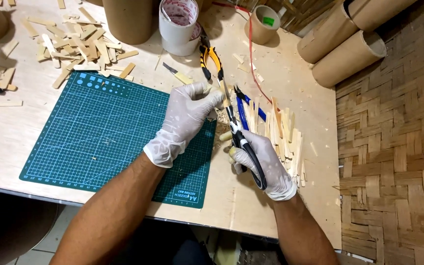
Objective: Assembling a structure from small wooden sticks by cutting them to size and gluing them together.
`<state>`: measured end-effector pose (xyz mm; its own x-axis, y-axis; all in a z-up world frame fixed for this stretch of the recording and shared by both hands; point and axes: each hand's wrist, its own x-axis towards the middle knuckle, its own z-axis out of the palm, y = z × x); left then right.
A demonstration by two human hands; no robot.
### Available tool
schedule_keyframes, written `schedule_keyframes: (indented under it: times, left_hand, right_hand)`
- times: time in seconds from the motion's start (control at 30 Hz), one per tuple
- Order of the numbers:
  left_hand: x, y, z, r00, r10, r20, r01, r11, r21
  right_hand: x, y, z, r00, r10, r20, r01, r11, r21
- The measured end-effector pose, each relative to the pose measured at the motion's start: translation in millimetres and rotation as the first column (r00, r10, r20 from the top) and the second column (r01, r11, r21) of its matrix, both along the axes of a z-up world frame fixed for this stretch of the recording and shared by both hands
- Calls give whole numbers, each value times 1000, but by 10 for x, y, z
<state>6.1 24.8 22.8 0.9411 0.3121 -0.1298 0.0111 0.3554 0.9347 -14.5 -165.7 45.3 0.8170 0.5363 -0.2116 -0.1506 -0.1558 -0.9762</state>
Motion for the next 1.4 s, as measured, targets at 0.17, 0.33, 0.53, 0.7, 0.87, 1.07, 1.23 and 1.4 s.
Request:
schedule_keyframes:
  times: [0.17,0.33,0.53,0.7,0.87,1.07,1.23,1.4]
  left_hand:
    - [44,-94,-106,997,63,43,-60,996,-61]
    - [-20,-164,-9,993,94,76,-86,991,-102]
    - [-118,-157,199,991,100,91,-56,917,-396]
    - [-30,-130,-71,991,74,112,-16,892,-451]
    - [-40,-125,-68,980,41,194,66,858,-510]
    - [-72,-141,-2,950,-29,309,211,793,-572]
    - [-11,-132,-222,949,-55,309,231,790,-568]
    - [-28,-158,-186,958,-35,283,195,804,-562]
  right_hand:
    - [12,28,-41,998,11,55,-9,999,-41]
    - [-11,45,12,998,4,67,-2,1000,-26]
    - [-64,92,158,999,44,-3,-43,996,83]
    - [-87,62,82,997,47,-68,-33,980,197]
    - [-93,32,57,992,24,-124,0,981,192]
    - [-89,110,268,992,39,-116,-14,977,211]
    - [-91,57,171,992,35,-123,-10,980,197]
    - [-96,32,76,991,27,-128,-5,986,169]
